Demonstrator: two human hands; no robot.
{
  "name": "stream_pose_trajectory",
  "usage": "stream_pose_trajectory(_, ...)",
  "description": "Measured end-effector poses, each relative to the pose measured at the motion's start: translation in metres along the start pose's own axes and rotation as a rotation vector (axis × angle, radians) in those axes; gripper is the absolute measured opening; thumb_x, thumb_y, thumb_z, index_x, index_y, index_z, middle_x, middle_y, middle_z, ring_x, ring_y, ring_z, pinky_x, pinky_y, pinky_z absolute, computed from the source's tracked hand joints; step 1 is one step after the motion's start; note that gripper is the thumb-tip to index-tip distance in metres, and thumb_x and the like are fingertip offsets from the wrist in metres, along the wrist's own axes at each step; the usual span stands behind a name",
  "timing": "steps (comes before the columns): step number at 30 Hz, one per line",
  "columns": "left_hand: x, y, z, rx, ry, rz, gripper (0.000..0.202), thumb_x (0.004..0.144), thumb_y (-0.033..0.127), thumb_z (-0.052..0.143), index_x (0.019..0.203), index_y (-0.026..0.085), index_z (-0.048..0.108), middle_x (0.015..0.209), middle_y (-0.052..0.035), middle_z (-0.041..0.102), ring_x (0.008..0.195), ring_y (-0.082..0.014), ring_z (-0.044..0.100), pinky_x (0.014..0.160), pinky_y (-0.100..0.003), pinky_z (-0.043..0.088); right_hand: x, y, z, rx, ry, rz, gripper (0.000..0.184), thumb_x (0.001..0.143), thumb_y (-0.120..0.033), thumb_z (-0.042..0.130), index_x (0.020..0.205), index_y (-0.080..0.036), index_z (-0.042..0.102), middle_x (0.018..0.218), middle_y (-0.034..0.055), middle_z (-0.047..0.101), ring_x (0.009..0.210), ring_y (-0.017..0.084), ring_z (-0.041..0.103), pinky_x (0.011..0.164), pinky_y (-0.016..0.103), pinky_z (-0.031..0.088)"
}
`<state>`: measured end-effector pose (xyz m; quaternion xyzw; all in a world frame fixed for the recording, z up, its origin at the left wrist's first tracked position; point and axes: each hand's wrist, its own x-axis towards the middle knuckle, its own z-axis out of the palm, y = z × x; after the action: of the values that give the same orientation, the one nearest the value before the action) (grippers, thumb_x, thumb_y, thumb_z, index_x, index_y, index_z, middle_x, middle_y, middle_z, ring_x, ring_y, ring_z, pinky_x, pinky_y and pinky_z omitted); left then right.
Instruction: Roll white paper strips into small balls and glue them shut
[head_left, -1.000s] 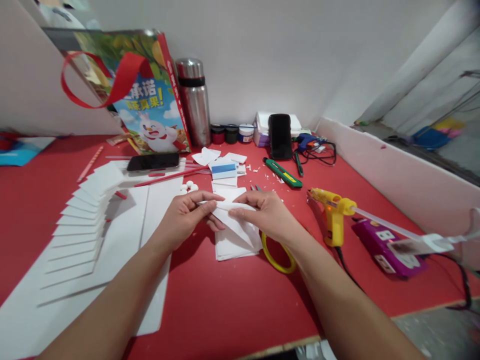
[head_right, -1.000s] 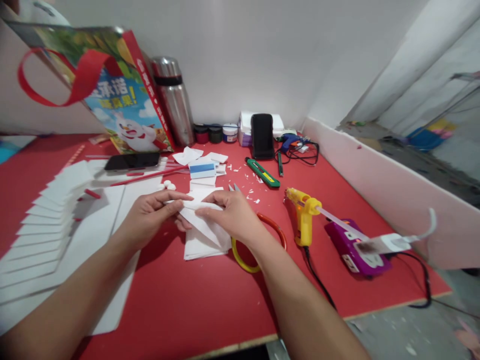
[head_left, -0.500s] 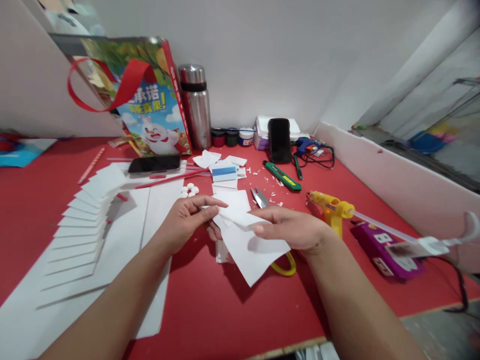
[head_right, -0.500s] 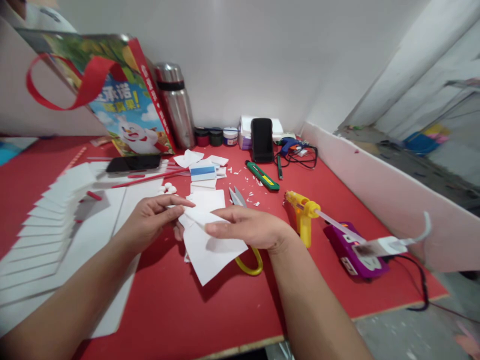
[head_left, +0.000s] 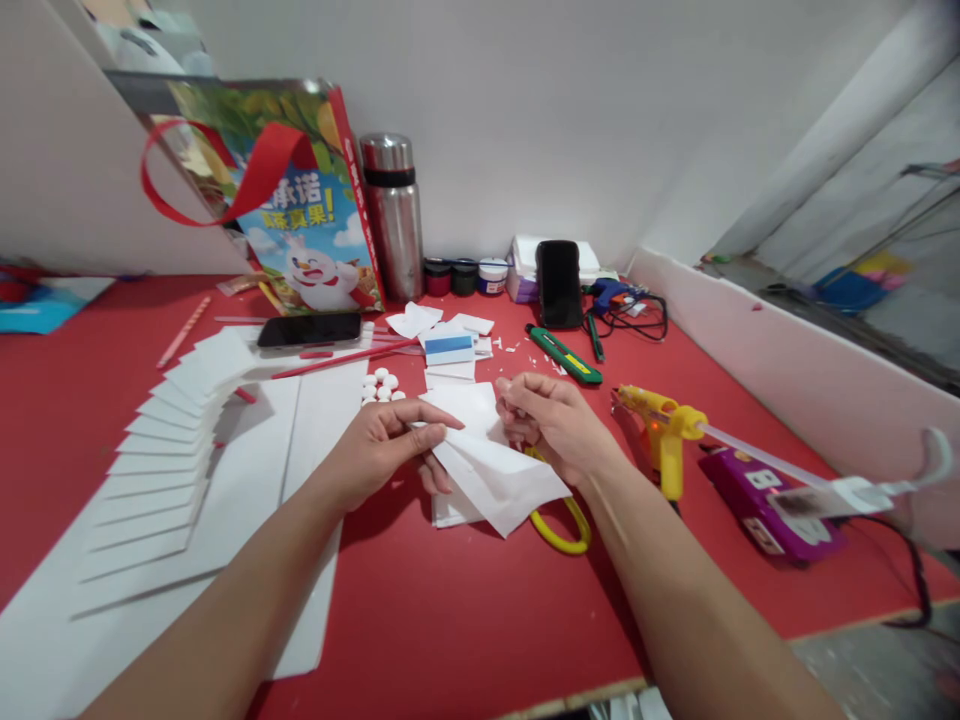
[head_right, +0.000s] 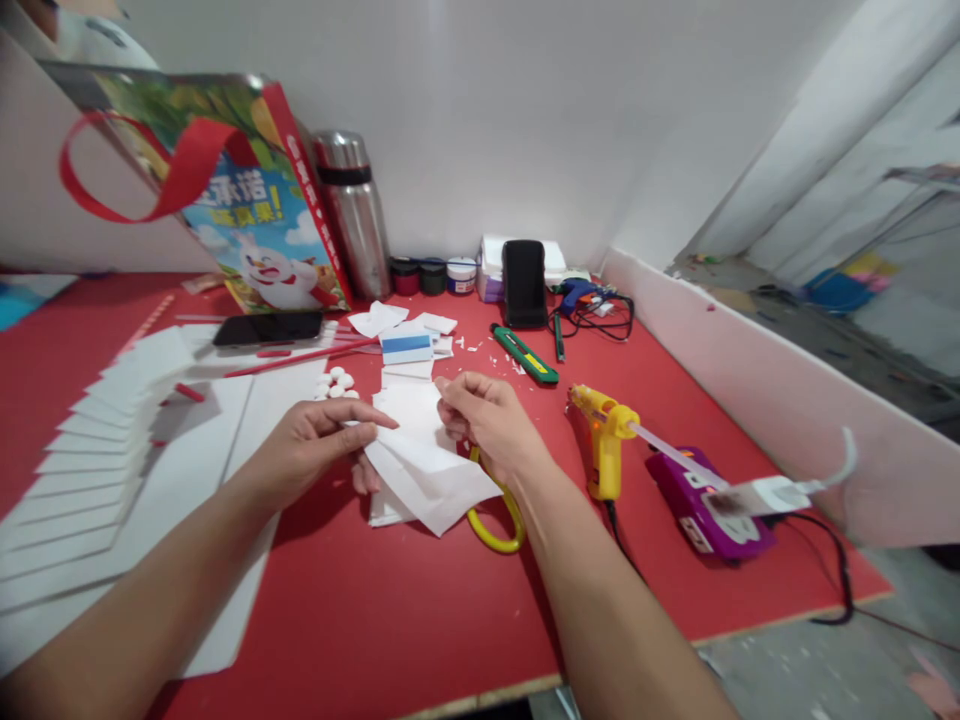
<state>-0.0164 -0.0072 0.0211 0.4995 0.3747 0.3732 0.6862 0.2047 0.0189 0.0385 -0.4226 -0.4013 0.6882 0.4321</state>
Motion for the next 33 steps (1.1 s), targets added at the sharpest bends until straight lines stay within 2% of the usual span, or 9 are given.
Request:
stream_pose_trajectory(2,0.0,0.0,0.0,-0.001,-0.005,-0.001,0.025,0.091,0.03,0.07,0.106,0.01,0.069,0.064,-0.0102,0.076,0.052,-0.0177,0.073,0.053,-0.022,0.058,-0.001,-0.002,-0.001,0.032,-0.035,-0.021,0.041,0.072,-0.041,0.085,0.066,-0.018,0.051,0.062,-0.0053,0.053,0.048,0.004,0.035,0.047,0.021,0.028)
stream_pose_trajectory(9,0.003,-0.004,-0.003,-0.017,-0.019,0.033,0.026,0.092,0.031,0.07,0.107,0.009,0.068,0.064,-0.0103,0.077,0.054,-0.0173,0.073,0.053,-0.021,0.058,-0.001,0.001,-0.001,0.072,-0.094,-0.035,0.032,0.072,-0.033,0.084,0.072,-0.017,0.057,0.068,-0.0027,0.059,0.056,0.007,0.044,0.054,0.023,0.036)
stream_pose_trajectory(14,0.002,-0.002,-0.003,-0.02,-0.023,0.035,0.028,0.092,0.032,0.071,0.107,0.009,0.068,0.065,-0.0105,0.077,0.053,-0.0168,0.073,0.053,-0.021,0.059,-0.002,-0.001,-0.002,-0.047,-0.07,-0.065,0.029,0.068,-0.026,0.087,0.085,-0.018,0.064,0.075,-0.0026,0.064,0.061,0.008,0.054,0.052,0.021,0.037)
stream_pose_trajectory(17,0.002,-0.001,-0.002,-0.013,-0.004,0.033,0.029,0.091,0.033,0.072,0.106,0.009,0.068,0.064,-0.0098,0.077,0.053,-0.0162,0.073,0.052,-0.019,0.058,-0.004,-0.006,-0.001,-0.088,-0.128,0.007,0.036,0.072,-0.037,0.086,0.096,-0.018,0.068,0.092,0.0039,0.073,0.079,0.014,0.067,0.067,0.024,0.049)
stream_pose_trajectory(19,0.003,-0.002,-0.003,0.002,0.015,0.032,0.03,0.091,0.033,0.072,0.107,0.009,0.068,0.065,-0.0096,0.077,0.054,-0.016,0.073,0.053,-0.019,0.058,-0.006,-0.008,0.0,-0.129,-0.203,0.072,0.041,0.076,-0.048,0.082,0.1,-0.018,0.07,0.094,0.0058,0.075,0.082,0.017,0.069,0.072,0.027,0.051)
stream_pose_trajectory(21,0.004,-0.002,-0.003,0.017,0.035,0.035,0.032,0.091,0.034,0.072,0.11,0.009,0.068,0.065,-0.0088,0.077,0.054,-0.0163,0.073,0.053,-0.02,0.058,-0.008,-0.009,0.003,-0.238,-0.242,0.094,0.04,0.077,-0.049,0.081,0.1,-0.018,0.072,0.089,0.0045,0.075,0.078,0.016,0.068,0.069,0.026,0.05)
stream_pose_trajectory(23,0.005,-0.003,-0.003,0.023,0.062,0.046,0.033,0.09,0.033,0.072,0.112,0.009,0.069,0.063,-0.0077,0.076,0.054,-0.017,0.074,0.053,-0.021,0.059,-0.01,-0.008,0.005,-0.346,-0.261,0.102,0.035,0.077,-0.042,0.082,0.1,-0.017,0.074,0.087,0.0038,0.075,0.076,0.015,0.067,0.067,0.026,0.049)
stream_pose_trajectory(28,0.006,-0.002,0.0,0.01,0.089,0.057,0.034,0.09,0.032,0.072,0.113,0.008,0.069,0.064,-0.0075,0.077,0.057,-0.0175,0.075,0.055,-0.022,0.06,-0.011,-0.002,0.008,-0.432,-0.208,0.141,0.027,0.08,-0.036,0.076,0.097,-0.016,0.075,0.076,0.0038,0.074,0.063,0.015,0.065,0.056,0.026,0.046)
stream_pose_trajectory(33,0.005,-0.002,-0.004,0.011,0.079,0.078,0.034,0.092,0.029,0.07,0.117,0.007,0.067,0.062,-0.0064,0.075,0.055,-0.0178,0.073,0.052,-0.022,0.059,-0.01,-0.001,0.006,-0.391,-0.146,0.031,0.028,0.075,-0.032,0.081,0.099,-0.018,0.074,0.083,0.0022,0.074,0.068,0.014,0.065,0.064,0.026,0.049)
